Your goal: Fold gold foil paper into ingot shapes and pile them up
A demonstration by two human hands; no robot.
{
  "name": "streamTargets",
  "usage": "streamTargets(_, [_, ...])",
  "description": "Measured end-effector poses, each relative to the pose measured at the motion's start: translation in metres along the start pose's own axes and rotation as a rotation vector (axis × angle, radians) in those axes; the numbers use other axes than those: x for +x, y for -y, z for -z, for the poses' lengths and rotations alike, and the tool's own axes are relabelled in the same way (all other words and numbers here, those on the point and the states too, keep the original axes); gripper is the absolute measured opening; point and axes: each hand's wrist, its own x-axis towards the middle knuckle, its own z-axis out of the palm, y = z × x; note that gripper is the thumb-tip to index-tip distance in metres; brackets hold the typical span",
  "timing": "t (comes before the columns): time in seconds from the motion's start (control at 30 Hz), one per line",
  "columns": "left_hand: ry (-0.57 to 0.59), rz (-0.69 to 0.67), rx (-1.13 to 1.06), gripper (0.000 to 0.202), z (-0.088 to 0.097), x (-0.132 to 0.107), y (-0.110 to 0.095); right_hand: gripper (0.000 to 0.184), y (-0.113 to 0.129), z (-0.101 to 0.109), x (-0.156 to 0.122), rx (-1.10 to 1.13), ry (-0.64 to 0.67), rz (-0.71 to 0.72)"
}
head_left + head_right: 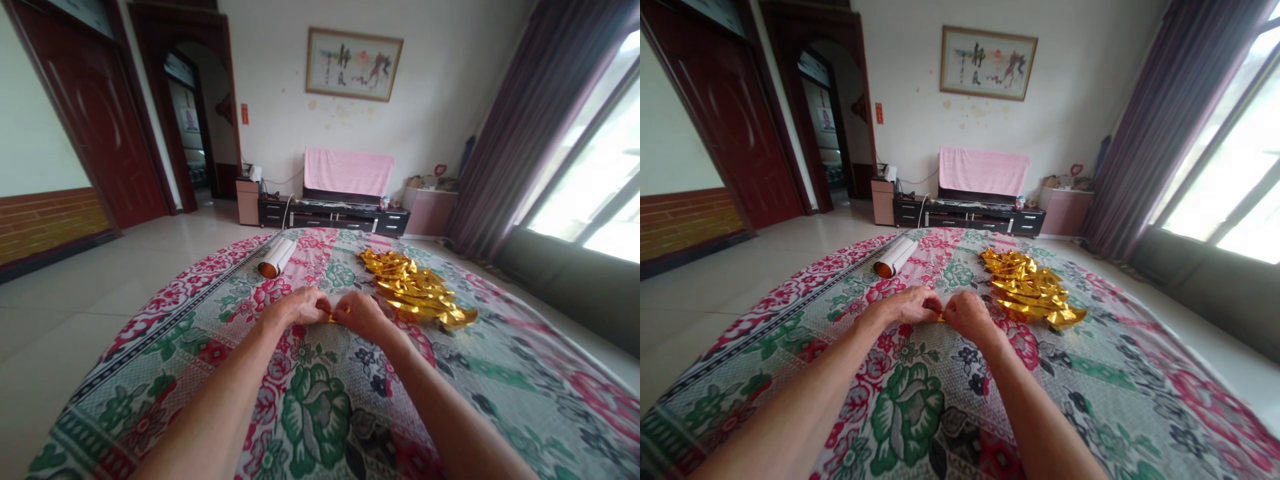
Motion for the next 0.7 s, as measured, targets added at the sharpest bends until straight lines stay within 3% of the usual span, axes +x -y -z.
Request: streamTargets(0.7, [-0.023, -0.03, 0.003, 0.026, -0.0025, 0.0014, 0.0035, 0.021, 0.0029, 0.0056, -0.0058, 0.066, -0.032, 0.026])
